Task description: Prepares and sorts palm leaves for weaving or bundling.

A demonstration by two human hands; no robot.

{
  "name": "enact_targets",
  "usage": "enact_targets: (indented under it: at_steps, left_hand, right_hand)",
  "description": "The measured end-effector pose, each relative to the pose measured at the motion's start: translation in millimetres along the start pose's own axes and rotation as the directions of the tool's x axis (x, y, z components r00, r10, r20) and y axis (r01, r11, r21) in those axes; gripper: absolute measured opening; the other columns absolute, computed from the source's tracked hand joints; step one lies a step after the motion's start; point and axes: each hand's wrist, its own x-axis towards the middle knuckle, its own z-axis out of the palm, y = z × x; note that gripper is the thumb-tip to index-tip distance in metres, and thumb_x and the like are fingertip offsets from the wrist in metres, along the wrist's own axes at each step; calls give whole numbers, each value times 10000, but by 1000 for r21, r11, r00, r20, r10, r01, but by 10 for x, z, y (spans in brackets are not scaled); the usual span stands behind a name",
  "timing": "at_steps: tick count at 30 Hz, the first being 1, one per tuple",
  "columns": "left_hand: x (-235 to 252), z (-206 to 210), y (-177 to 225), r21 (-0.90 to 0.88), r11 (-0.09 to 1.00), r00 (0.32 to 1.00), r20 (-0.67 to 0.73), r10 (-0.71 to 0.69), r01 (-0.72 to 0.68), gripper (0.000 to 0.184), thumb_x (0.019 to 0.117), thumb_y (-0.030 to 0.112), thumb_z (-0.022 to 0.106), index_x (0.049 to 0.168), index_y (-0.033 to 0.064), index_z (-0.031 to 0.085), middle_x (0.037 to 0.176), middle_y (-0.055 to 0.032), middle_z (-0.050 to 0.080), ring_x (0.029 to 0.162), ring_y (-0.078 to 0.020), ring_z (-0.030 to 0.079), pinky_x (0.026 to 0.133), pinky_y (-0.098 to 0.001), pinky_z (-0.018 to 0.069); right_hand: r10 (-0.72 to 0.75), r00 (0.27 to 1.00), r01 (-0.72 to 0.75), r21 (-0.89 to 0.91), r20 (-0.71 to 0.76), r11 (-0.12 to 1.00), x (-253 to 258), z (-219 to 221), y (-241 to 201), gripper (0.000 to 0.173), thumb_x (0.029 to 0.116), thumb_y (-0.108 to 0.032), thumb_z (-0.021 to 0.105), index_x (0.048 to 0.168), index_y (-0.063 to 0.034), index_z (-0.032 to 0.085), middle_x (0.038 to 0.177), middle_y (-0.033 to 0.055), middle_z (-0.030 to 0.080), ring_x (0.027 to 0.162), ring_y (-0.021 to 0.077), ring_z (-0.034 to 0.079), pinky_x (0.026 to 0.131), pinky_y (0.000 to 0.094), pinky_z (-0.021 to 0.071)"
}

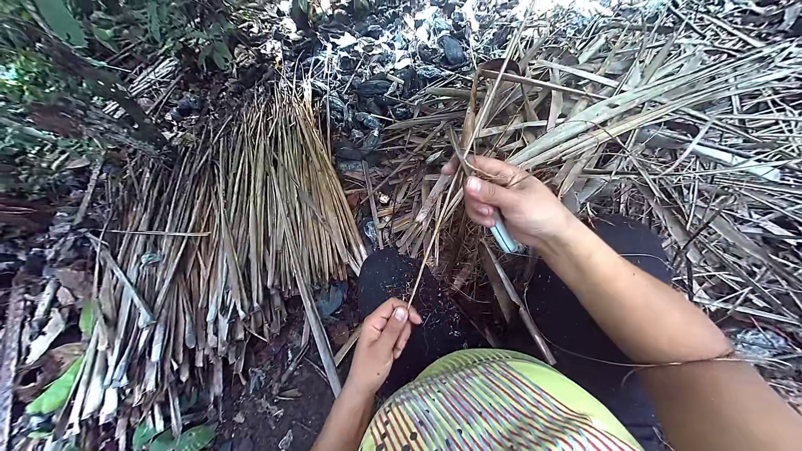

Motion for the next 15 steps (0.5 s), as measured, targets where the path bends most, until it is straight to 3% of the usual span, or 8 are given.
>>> enact_targets:
  at_steps: [2, 4, 7, 9, 11, 15]
  left_hand:
    - [99, 59, 30, 149, 982, 993, -21, 118, -114, 243, 1073, 307, 507, 1065, 163, 702, 709, 186, 568, 615, 100, 506, 563, -80, 419]
    - [205, 143, 96, 217, 957, 975, -72, 212, -192, 242, 1081, 210, 480, 1093, 112, 701, 727, 173, 576, 628, 88, 514, 577, -89, 429]
    - [294, 239, 173, 187, 958, 961, -131, 244, -218, 206, 1067, 144, 486, 1038, 126, 689, 692, 176, 556, 581, 93, 483, 534, -83, 403]
    - [280, 234, 190, 167, 963, 966, -114, 232, -212, 187, 1062, 178, 513, 997, 163, 687, 680, 187, 545, 556, 103, 446, 510, -77, 370]
    - [222, 191, 193, 150, 971, 980, -45, 192, -184, 194, 1069, 274, 522, 1003, 201, 689, 659, 198, 489, 544, 112, 403, 498, -69, 333]
    - [149, 161, 174, 53, 991, 992, -10, 122, -122, 200, 1058, 325, 540, 990, 220, 695, 615, 192, 448, 518, 104, 385, 485, -77, 323]
  right_hand:
    - [37, 998, -34, -72, 43, 997, -88, 88, 78, 255, 1002, -131, 510, 1221, -102, 640, 644, -121, 513, 487, -35, 437, 465, 131, 405]
    - [104, 987, -90, -112, 119, 990, -210, 220, 205, 262, 995, -137, 536, 1223, -90, 655, 651, -85, 525, 490, -19, 440, 463, 143, 399]
    - [198, 950, -149, -209, 240, 967, -399, 415, 335, 261, 1009, -126, 569, 1238, -29, 646, 806, -67, 629, 582, -75, 466, 532, 105, 400]
    - [198, 940, -136, -226, 278, 965, -443, 406, 341, 288, 1023, -141, 554, 1264, -6, 632, 850, -70, 630, 613, -97, 454, 552, 92, 386]
    - [92, 983, -61, -188, 158, 980, -330, 219, 173, 275, 1025, -134, 517, 1252, -48, 646, 709, -112, 546, 550, -81, 429, 511, 101, 375]
    - [-132, 983, 130, -26, -131, 991, 0, -127, -158, 336, 1030, -92, 441, 1339, -87, 571, 642, -140, 497, 498, -30, 461, 487, 136, 433]
